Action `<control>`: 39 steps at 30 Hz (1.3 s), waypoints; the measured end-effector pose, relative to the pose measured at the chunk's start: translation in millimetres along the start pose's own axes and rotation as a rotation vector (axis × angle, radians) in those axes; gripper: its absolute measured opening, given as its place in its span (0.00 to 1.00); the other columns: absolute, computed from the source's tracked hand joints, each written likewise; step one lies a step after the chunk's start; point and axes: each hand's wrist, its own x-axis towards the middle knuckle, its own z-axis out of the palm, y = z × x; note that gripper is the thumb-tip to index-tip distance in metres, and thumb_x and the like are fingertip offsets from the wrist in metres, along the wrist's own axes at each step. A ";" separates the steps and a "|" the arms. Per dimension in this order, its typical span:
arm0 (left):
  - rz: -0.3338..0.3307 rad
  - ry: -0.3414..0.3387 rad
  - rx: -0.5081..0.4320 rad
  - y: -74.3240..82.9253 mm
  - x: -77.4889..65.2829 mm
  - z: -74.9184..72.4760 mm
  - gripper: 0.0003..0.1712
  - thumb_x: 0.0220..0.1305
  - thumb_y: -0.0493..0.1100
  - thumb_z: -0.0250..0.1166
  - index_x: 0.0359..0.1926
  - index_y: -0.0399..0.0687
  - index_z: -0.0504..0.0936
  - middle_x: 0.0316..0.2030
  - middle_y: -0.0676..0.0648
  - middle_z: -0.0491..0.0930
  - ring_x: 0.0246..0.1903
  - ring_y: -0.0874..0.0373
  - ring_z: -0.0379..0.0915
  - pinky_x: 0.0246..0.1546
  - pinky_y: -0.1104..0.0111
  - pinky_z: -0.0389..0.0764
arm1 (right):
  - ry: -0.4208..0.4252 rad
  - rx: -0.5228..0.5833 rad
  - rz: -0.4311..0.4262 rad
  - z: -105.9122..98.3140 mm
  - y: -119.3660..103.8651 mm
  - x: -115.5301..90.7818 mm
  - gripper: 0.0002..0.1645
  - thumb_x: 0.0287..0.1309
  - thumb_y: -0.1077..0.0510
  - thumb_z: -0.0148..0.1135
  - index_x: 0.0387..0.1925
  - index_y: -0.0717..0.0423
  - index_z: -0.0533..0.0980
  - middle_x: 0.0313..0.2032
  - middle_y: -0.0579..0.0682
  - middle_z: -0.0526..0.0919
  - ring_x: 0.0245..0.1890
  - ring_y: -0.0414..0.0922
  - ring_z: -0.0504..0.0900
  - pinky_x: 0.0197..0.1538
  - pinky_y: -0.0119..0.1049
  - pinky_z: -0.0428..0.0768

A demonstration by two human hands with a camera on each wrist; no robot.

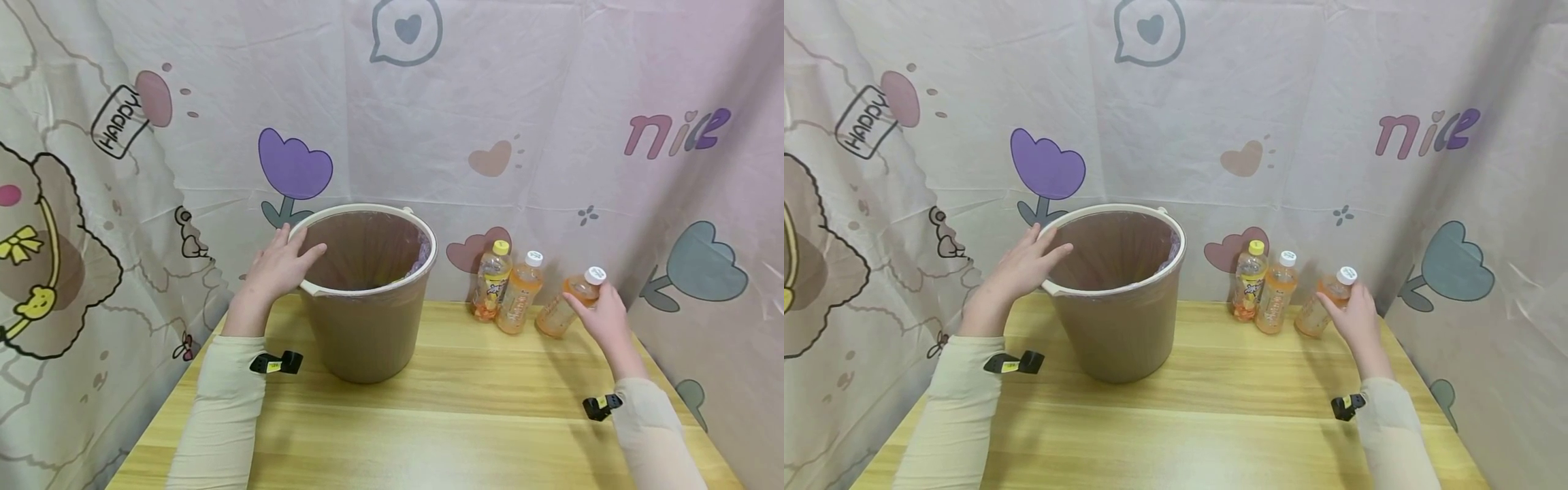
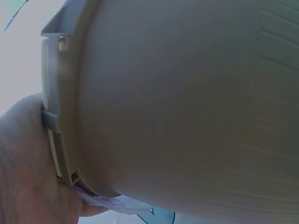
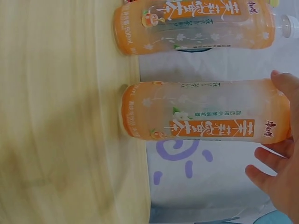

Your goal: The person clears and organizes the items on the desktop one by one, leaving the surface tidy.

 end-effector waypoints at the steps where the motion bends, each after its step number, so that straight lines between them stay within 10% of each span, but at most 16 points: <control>1: 0.000 0.001 0.000 0.1 0.0 -0.1 0.48 0.69 0.73 0.35 0.78 0.49 0.42 0.77 0.37 0.29 0.76 0.35 0.26 0.71 0.35 0.33 | 0.006 0.001 -0.003 -0.4 0.3 -1.5 0.50 0.63 0.38 0.59 0.69 0.70 0.54 0.60 0.76 0.65 0.61 0.72 0.65 0.60 0.69 0.65; 39: -0.001 0.000 -0.006 -0.3 0.9 0.0 0.48 0.69 0.74 0.35 0.78 0.50 0.42 0.77 0.37 0.29 0.76 0.36 0.26 0.71 0.35 0.32 | 0.084 0.023 -0.145 -10.1 -18.5 -55.6 0.46 0.57 0.54 0.69 0.69 0.69 0.57 0.58 0.74 0.67 0.56 0.71 0.69 0.55 0.71 0.69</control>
